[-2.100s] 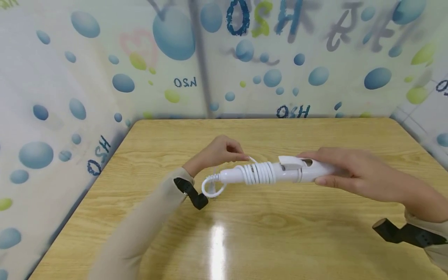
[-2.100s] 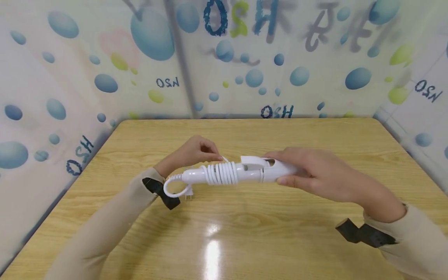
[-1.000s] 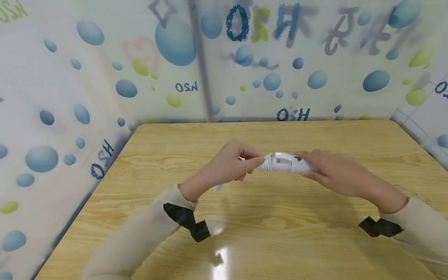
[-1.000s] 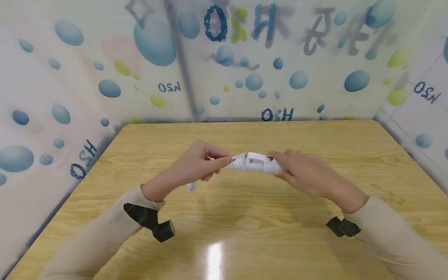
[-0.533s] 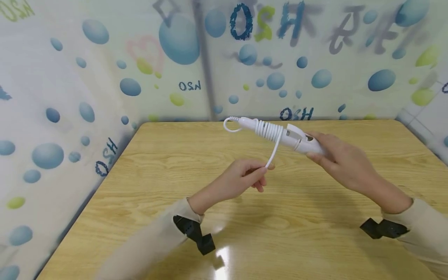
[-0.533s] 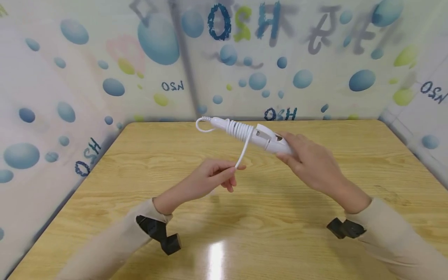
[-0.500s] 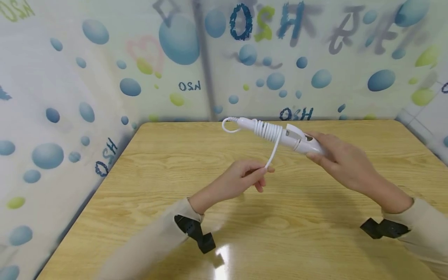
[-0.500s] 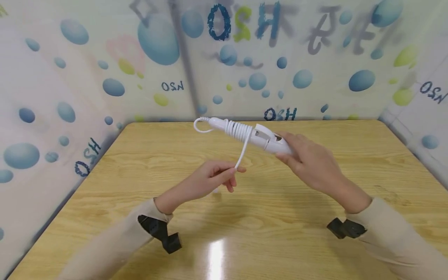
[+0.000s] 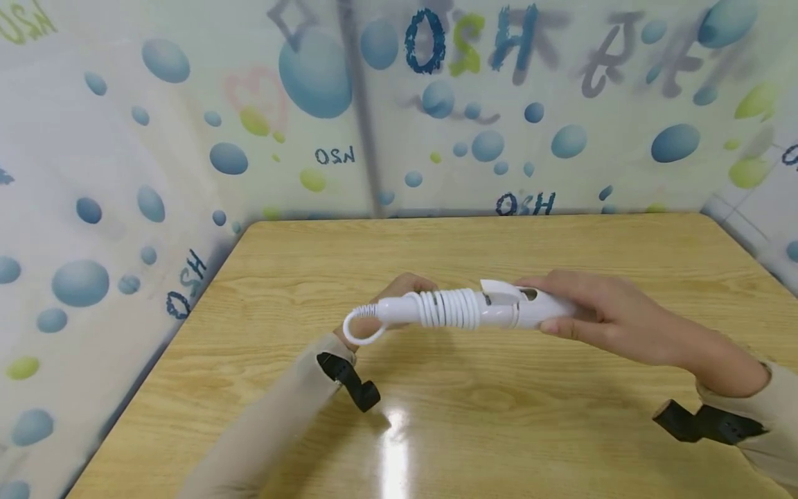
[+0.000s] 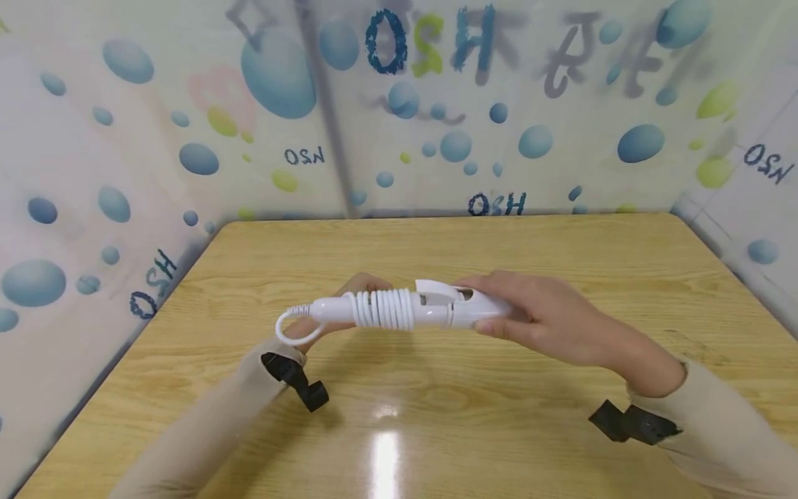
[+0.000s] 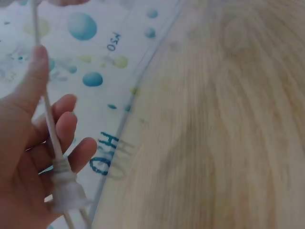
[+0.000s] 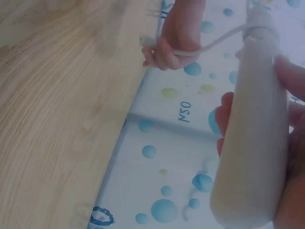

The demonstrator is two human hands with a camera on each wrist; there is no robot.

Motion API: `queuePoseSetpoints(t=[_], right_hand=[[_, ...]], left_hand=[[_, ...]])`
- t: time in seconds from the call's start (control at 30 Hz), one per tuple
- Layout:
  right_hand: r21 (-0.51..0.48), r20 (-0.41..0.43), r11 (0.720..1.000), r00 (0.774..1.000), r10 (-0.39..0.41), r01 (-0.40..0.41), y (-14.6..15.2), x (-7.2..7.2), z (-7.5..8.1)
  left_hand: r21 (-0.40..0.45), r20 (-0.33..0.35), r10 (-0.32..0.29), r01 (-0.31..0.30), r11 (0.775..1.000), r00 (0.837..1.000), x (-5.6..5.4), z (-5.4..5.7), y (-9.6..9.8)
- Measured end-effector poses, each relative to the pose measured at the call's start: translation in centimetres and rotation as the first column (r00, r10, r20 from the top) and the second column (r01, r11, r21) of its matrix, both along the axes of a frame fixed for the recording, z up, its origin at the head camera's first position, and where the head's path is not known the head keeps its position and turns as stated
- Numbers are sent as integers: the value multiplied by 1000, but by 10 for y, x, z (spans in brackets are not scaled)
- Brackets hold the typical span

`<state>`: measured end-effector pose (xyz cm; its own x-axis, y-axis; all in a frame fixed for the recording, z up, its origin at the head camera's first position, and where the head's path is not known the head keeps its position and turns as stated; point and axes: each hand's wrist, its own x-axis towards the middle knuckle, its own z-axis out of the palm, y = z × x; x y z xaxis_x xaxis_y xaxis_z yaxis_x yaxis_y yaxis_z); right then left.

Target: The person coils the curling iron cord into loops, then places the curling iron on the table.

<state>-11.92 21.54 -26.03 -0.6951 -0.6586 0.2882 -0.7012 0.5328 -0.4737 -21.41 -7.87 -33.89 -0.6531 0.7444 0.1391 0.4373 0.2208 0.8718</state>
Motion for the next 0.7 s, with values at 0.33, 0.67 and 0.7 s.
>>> queuePoseSetpoints(t=[0.33,0.67,0.7], right_hand=[[109,57,994,998,20,-27,3,6,-2],[252,67,963,994,83,-97,5,1,-10],[266,79,960,995,67,-86,5,-1,-11]], left_hand=[[-158,-77,-169,156,975,983,-22,5,-19],[-163,24,-221,222,961,975,-15,64,-20],[-151,11,-226,225,963,974,-12,70,-18]])
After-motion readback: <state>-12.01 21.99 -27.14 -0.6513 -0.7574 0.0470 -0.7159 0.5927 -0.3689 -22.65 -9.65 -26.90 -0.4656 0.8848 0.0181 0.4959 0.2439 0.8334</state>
